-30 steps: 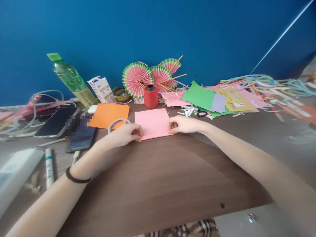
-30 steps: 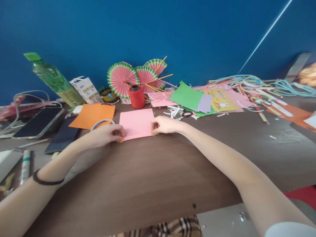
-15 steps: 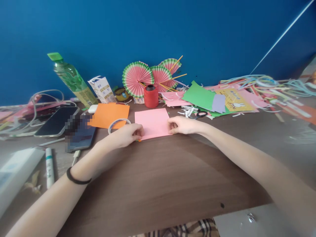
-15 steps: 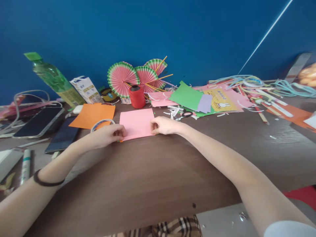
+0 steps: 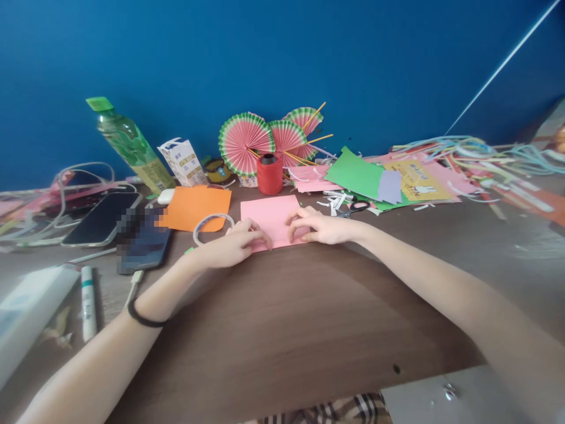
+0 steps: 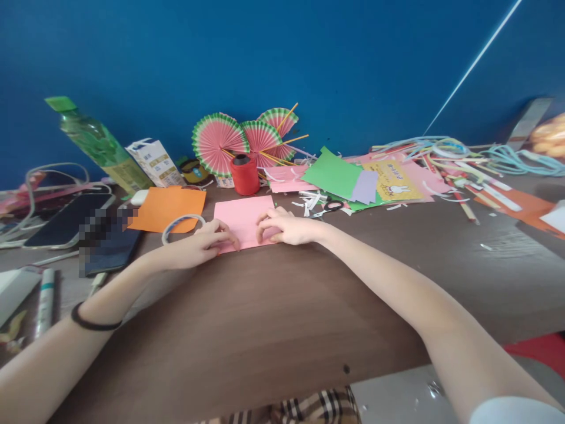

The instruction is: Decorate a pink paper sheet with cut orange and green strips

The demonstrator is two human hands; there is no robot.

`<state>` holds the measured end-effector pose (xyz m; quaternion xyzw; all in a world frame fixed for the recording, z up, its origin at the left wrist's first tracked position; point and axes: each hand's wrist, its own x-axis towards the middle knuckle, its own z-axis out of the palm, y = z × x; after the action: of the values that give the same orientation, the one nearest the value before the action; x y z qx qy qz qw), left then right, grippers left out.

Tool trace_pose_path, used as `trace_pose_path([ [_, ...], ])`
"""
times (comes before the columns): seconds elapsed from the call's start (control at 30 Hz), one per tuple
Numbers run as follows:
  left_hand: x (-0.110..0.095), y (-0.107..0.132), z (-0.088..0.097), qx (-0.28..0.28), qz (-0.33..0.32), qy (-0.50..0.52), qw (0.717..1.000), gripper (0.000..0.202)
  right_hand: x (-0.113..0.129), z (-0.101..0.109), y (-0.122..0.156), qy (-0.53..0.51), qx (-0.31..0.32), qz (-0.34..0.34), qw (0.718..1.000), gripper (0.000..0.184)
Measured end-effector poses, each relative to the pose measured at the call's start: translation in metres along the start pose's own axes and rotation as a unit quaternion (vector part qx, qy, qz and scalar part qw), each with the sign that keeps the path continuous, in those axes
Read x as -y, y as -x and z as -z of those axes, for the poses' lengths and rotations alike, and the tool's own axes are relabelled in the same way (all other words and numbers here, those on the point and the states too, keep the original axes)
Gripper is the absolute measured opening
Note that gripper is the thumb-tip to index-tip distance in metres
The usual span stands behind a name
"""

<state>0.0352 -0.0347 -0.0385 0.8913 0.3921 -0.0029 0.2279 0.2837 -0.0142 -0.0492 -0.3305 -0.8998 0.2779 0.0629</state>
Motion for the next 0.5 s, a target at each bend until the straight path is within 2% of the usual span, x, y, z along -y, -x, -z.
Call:
trace_pose_path([
  [0.3, -0.0016, -0.0064, -0.0014, 0.016, 0.032, 0.045, 0.998, 0.052, 0.0024, 0.0041, -0.0032, -0.02, 0.059, -0.027, 0.998, 0.043],
  [0.5, -0.0084, -0.0088, -0.0007, 0.018, 0.074, 0.048, 0.996, 0.042, 0.001, 0.0067, -0.0067, -0.032, 0.073, -0.035, 0.996, 0.039],
])
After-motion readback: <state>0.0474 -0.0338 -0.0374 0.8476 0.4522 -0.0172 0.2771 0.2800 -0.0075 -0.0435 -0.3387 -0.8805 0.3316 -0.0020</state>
